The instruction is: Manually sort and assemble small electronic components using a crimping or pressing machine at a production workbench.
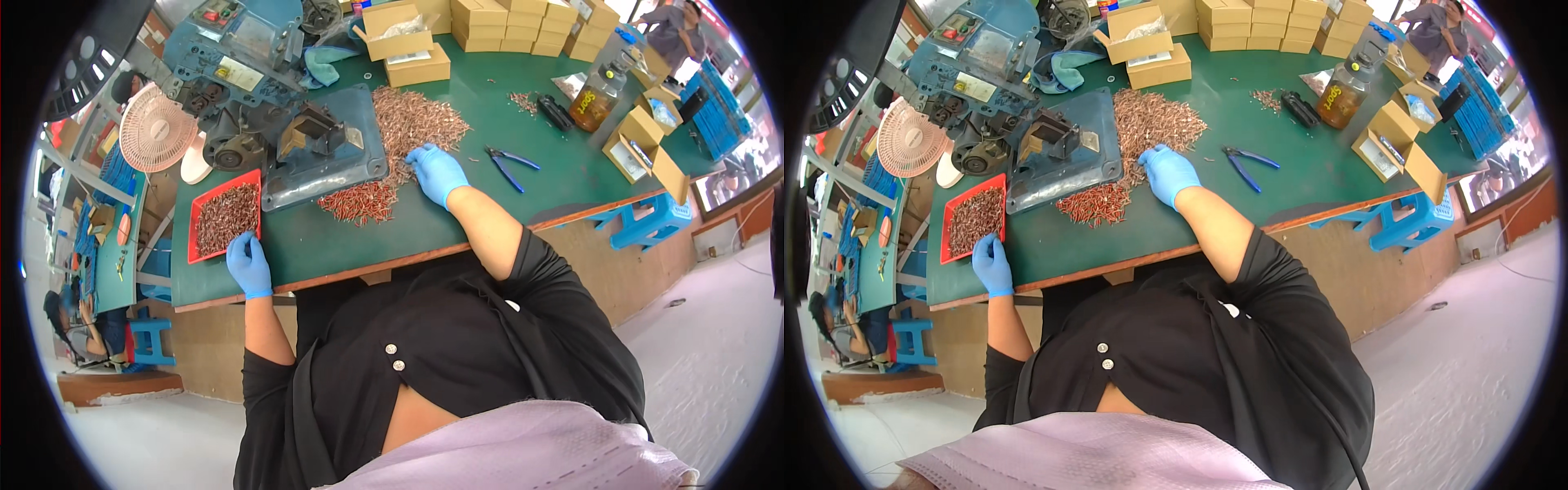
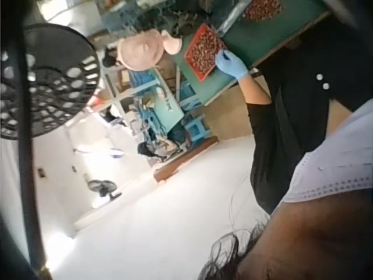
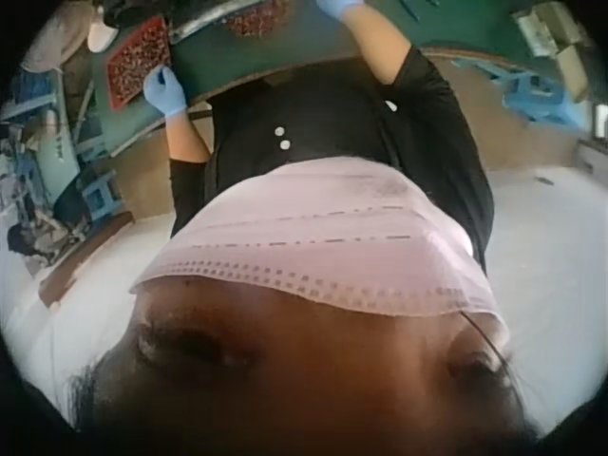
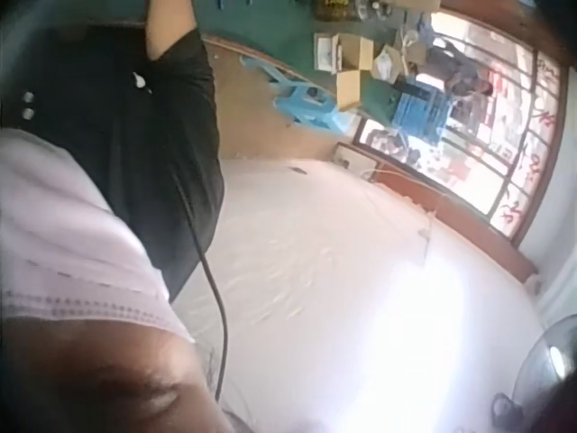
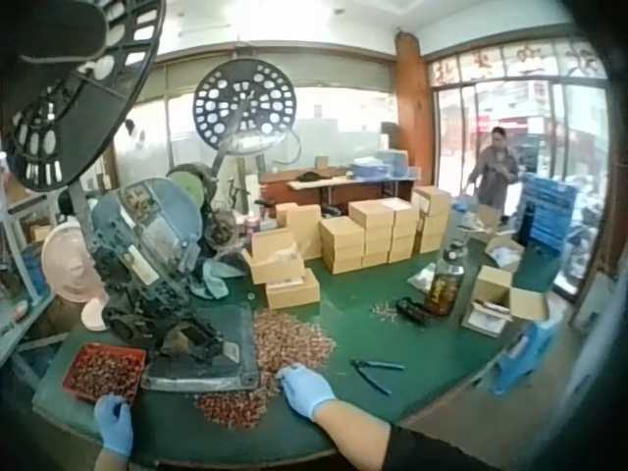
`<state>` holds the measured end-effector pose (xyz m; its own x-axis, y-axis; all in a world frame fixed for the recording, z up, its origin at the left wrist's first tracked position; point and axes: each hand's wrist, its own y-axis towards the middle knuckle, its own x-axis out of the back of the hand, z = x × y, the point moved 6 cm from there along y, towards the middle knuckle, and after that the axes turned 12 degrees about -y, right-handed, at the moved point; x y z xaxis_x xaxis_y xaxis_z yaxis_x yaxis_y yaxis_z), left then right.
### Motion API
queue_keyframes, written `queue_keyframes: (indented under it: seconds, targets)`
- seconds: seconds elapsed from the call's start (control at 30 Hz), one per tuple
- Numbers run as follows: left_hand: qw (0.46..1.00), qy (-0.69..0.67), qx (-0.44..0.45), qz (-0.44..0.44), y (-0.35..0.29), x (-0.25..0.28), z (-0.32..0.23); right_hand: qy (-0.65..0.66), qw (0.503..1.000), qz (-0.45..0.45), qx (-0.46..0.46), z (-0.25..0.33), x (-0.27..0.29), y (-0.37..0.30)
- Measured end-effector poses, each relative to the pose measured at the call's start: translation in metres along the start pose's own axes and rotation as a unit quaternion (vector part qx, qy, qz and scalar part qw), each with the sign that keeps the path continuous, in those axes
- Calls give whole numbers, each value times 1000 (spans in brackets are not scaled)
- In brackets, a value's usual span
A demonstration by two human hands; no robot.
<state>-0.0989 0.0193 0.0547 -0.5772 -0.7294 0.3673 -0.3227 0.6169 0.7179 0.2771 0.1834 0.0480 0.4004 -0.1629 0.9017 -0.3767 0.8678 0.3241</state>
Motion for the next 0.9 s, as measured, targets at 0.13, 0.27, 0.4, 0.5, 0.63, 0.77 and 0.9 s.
queue_keyframes:
  seconds: [0.13,0.27,0.4,0.5,0.63,0.77,0.9]
  targets:
    - [1000,3,16,14,5,0,-5,4,1000,-15,-2,1,16,1]
    - [999,-4,23,23,5,-1,-6,100,993,-60,33,-2,16,1]
    - [999,-22,40,19,2,-2,-1,136,988,-69,8,-10,17,2]
    - [1000,-17,22,9,11,-6,0,146,987,-58,3,-12,16,10]
    - [999,-16,35,21,9,-9,2,141,989,-35,13,-15,8,10]
    - [999,-25,41,23,10,-12,5,161,987,-26,2,-18,6,12]
    - [999,-23,34,30,15,-14,5,161,987,-20,0,-21,5,12]
